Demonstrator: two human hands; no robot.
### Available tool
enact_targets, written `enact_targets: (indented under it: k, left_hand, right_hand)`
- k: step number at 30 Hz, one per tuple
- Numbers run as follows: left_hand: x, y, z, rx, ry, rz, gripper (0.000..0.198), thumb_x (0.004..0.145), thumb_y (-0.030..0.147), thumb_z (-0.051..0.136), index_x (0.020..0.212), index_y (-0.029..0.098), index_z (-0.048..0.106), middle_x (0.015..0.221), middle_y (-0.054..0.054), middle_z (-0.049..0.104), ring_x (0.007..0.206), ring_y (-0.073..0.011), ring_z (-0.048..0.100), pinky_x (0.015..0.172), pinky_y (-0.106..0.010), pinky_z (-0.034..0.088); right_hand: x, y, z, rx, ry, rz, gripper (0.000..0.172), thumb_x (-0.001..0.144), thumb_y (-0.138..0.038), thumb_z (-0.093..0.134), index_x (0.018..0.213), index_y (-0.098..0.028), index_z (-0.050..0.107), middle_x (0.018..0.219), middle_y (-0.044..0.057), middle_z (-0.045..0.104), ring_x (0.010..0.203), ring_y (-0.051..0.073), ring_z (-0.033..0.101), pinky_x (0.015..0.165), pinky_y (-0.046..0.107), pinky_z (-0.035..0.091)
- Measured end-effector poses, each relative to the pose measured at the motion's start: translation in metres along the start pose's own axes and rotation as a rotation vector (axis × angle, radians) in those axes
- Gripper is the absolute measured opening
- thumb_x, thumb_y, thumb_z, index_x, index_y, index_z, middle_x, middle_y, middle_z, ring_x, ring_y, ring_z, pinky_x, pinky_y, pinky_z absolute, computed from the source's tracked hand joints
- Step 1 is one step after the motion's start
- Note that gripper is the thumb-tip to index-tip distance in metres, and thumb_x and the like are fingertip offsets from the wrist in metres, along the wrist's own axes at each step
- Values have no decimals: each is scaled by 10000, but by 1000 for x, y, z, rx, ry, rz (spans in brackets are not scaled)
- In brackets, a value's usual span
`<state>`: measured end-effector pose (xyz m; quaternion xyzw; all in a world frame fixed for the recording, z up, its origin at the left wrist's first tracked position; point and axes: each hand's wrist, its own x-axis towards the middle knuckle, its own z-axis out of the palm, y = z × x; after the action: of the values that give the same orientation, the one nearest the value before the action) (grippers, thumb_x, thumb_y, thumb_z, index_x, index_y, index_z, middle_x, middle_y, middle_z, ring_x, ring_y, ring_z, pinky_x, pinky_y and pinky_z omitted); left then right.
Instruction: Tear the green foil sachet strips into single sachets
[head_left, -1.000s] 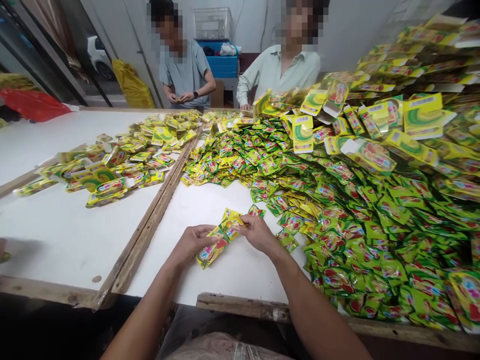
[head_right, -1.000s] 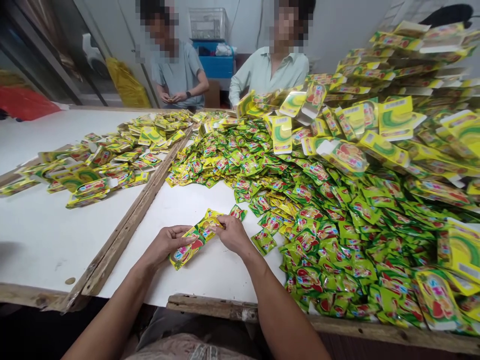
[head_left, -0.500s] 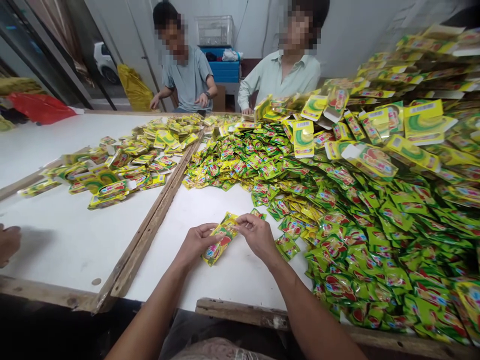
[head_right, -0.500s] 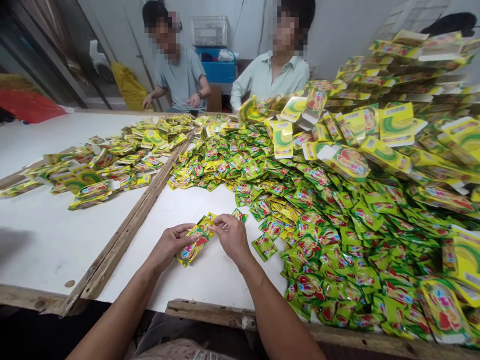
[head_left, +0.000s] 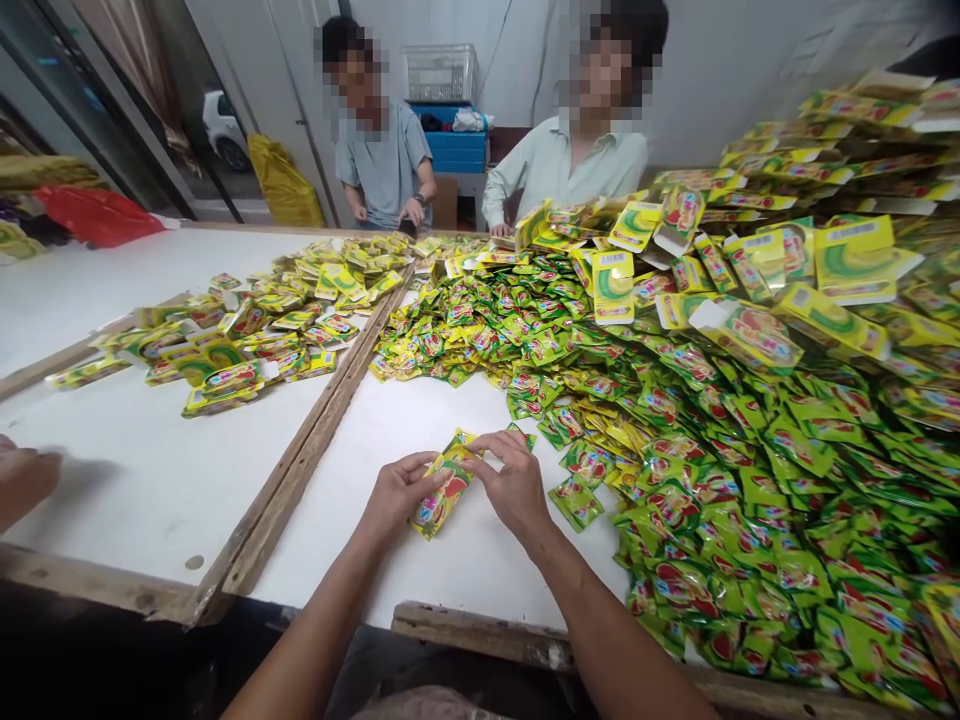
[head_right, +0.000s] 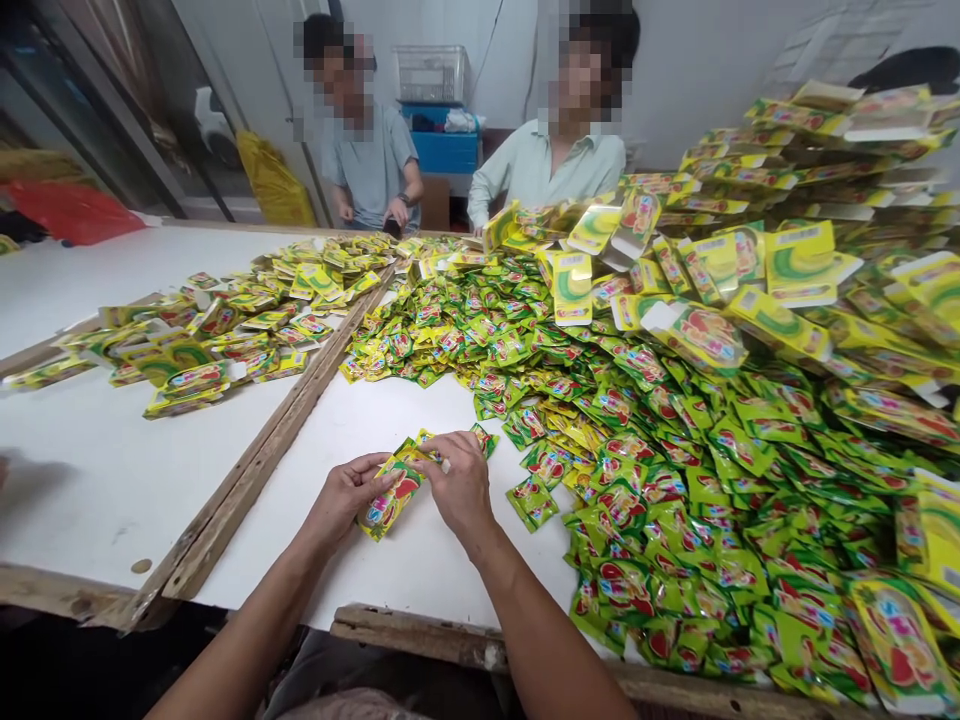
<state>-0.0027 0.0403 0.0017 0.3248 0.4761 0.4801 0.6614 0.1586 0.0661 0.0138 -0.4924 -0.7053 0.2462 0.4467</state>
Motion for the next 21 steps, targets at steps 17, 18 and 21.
enact_targets:
  k: [17,18,21]
  left_hand:
    - [-2,4,-13,31,-8,-22,338,553,299,819,814,136,677,669,-16,714,574,-142,640,560,-216,477]
    - [-2,5,-14,37,-17,-25,335,552,295,819,811,137,677,671,-16,713,582,-146,643,565,-219,480]
    - [-2,7,-13,40,-27,-22,357,549,287,821,836,137,671,704,-27,720,603,-157,653,577,-231,492]
  right_hand:
    - [-2,1,3,269,-301,284,242,678,-280,678,888,-198,591,1057,55,620,779,161,653,763,340,464]
    - [-2,1,4,300,-291,315,259,667,-287,683,887,-197,577,1026,50,631,764,161,656,739,329,471]
    - [-3,0,6,338,-216,406,284,662,-303,679,882,-200,532,830,26,670,756,183,657,700,321,474]
